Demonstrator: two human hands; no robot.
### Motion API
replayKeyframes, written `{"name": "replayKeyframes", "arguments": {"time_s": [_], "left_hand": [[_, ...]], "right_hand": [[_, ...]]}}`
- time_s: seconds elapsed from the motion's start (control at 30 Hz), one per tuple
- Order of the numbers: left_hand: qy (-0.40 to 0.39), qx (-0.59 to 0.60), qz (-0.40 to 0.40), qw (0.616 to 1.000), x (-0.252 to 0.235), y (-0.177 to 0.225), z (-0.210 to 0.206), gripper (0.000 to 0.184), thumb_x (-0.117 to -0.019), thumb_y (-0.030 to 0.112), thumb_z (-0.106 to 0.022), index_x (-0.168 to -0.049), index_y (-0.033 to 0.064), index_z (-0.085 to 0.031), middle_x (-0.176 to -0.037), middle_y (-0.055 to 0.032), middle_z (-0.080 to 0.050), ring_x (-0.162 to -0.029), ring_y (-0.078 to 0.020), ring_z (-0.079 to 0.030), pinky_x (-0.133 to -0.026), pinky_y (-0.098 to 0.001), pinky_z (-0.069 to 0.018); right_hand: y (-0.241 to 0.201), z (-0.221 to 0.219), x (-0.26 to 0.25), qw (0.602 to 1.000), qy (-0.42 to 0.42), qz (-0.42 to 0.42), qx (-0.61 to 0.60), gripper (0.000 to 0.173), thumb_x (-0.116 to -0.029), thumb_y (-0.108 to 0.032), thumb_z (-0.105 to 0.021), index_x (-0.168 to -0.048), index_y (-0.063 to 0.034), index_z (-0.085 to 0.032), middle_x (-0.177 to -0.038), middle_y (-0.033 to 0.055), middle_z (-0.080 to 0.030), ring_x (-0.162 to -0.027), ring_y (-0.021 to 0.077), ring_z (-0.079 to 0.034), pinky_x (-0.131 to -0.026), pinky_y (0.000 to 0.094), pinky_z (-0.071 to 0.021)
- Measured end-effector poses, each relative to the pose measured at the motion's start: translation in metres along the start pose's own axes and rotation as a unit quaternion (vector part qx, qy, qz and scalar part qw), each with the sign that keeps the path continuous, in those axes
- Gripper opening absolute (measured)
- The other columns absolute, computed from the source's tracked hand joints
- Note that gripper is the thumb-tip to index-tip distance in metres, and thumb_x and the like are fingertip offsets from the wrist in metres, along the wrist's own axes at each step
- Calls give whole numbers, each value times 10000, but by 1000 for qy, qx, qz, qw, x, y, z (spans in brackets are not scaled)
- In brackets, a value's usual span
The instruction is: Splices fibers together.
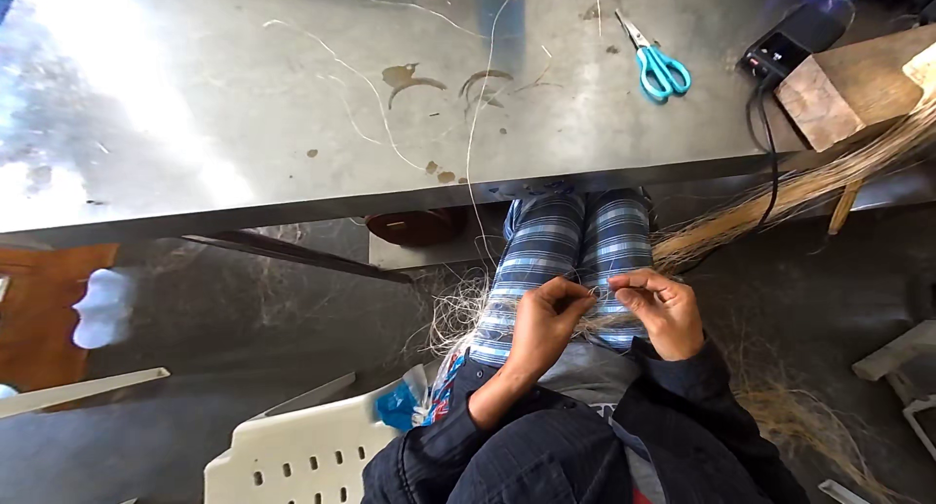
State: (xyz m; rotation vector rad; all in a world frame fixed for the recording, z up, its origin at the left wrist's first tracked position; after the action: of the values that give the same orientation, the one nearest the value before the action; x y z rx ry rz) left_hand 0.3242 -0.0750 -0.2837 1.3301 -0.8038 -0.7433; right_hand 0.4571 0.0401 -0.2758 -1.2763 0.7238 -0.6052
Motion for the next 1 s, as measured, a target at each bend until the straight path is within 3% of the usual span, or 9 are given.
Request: {"name": "replayKeyframes", "arguments": {"time_s": [0.1,0.23,0.37,0.5,0.63,0.83,1.0], "left_hand": [[-5,-6,-13,1000,1,0,-3,41,-921,49,-689,-919,28,-725,-810,37,-709,-689,30,-626,-659,-154,-533],[2,-17,-16,1000,2,0,-2,48,-924,51,-682,-918,23,-721,-809,31,-705,-690,33,-625,-661,-146,-531],[-1,-13,-10,1000,2,0,-3,50,-933,52,-669,-920,29,-711,-800,41,-697,-684,39,-618,-656,-143,-524],[-29,-7,-26,999,2,0,-8,50,-934,51,-680,-933,16,-716,-848,24,-706,-728,23,-636,-689,-153,-540],[-35,0,-22,999,1,0,-11,54,-936,35,-669,-931,9,-717,-937,-19,-727,-773,-6,-669,-726,-178,-570],[-38,-8,5,999,-1,-2,-11,50,-931,41,-679,-925,23,-725,-845,17,-714,-733,6,-655,-701,-175,-560],[-40,1,33,999,-2,-1,-12,46,-925,46,-686,-919,32,-731,-816,32,-712,-704,10,-643,-679,-179,-550]], "right_hand": [[0,-14,3,999,-24,15,-19,142,-829,-95,-780,-924,8,-757,-919,22,-745,-867,43,-703,-822,222,-600],[0,-16,4,998,6,55,-35,71,-803,25,-757,-868,-4,-757,-881,17,-745,-851,50,-706,-825,231,-604],[12,-19,5,989,-22,-27,-143,91,-824,38,-706,-844,-40,-749,-946,19,-736,-884,70,-700,-814,239,-603],[37,-30,10,918,-26,-192,-345,130,-835,-10,-668,-802,-88,-767,-1023,62,-762,-940,121,-711,-823,283,-589],[41,-43,17,848,-12,-297,-438,186,-860,-8,-585,-786,-84,-737,-1003,105,-766,-891,153,-726,-772,313,-600],[45,-46,20,811,-2,-328,-485,170,-869,4,-574,-797,-52,-719,-1077,144,-755,-948,203,-731,-816,350,-604],[47,-51,18,796,-29,-305,-522,63,-822,-68,-709,-782,-91,-751,-1101,125,-759,-990,199,-728,-844,353,-596]]}}
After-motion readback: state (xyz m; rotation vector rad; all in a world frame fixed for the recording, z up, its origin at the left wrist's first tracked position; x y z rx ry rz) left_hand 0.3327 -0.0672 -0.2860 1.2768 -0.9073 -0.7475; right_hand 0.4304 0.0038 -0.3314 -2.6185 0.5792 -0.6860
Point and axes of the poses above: each hand's wrist, its own x-axis away from the middle knuckle, its own z-axis out of the back of the hand, y = z × x, the point moved 7 cm from there along -x, towards the middle knuckle
